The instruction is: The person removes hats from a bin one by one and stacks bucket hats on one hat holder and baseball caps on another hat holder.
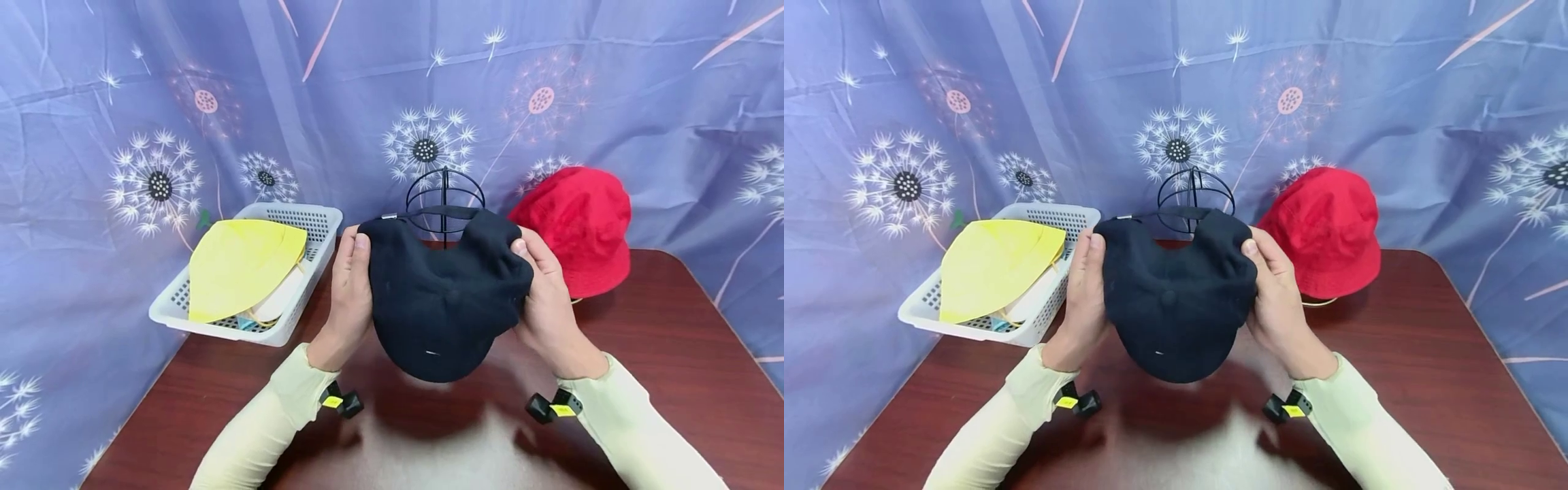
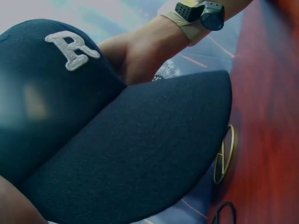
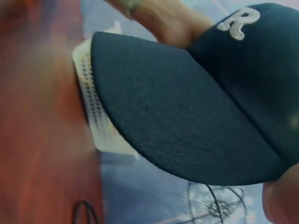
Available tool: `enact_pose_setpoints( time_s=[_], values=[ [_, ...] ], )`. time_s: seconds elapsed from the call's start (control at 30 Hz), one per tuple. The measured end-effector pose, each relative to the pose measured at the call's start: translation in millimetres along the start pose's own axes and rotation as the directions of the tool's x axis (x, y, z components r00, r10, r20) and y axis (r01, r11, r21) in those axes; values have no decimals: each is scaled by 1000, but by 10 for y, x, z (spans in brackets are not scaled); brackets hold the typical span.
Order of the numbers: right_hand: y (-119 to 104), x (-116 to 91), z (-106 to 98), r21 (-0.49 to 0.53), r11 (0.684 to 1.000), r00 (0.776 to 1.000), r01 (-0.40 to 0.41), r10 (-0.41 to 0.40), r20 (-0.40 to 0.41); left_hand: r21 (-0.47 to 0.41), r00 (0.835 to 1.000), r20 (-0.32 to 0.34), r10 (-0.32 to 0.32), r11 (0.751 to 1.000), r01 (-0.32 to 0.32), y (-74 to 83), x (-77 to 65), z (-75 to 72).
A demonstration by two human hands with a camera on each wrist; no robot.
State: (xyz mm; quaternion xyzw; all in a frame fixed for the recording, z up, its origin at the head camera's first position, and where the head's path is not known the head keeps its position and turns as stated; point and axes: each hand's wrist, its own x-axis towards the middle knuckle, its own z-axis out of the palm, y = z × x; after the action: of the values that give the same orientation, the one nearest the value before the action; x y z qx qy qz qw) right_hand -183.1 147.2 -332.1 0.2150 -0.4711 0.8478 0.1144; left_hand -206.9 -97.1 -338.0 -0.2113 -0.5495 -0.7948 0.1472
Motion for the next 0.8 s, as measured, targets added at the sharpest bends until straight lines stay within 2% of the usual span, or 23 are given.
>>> enact_pose_setpoints(
  time_s=[0.17,0.33,0.47,0.63,0.8],
  values=[
    [-22,228,19,-37,998,997,56,-58,-49,-50,999,-29,42,998,-43,-41,183,108],
    [-60,520,84,-21,998,996,52,-53,-68,-7,989,-70,133,991,-134,-8,483,166],
    [-98,772,120,25,999,996,32,-30,-84,19,983,-75,167,986,-166,18,738,199],
    [-114,1065,121,58,998,994,25,-18,-110,98,987,-73,140,986,-133,-4,1015,224],
    [-53,1328,85,-13,1000,986,-4,2,-167,140,993,-105,59,989,-44,-100,1255,208]
  ],
)
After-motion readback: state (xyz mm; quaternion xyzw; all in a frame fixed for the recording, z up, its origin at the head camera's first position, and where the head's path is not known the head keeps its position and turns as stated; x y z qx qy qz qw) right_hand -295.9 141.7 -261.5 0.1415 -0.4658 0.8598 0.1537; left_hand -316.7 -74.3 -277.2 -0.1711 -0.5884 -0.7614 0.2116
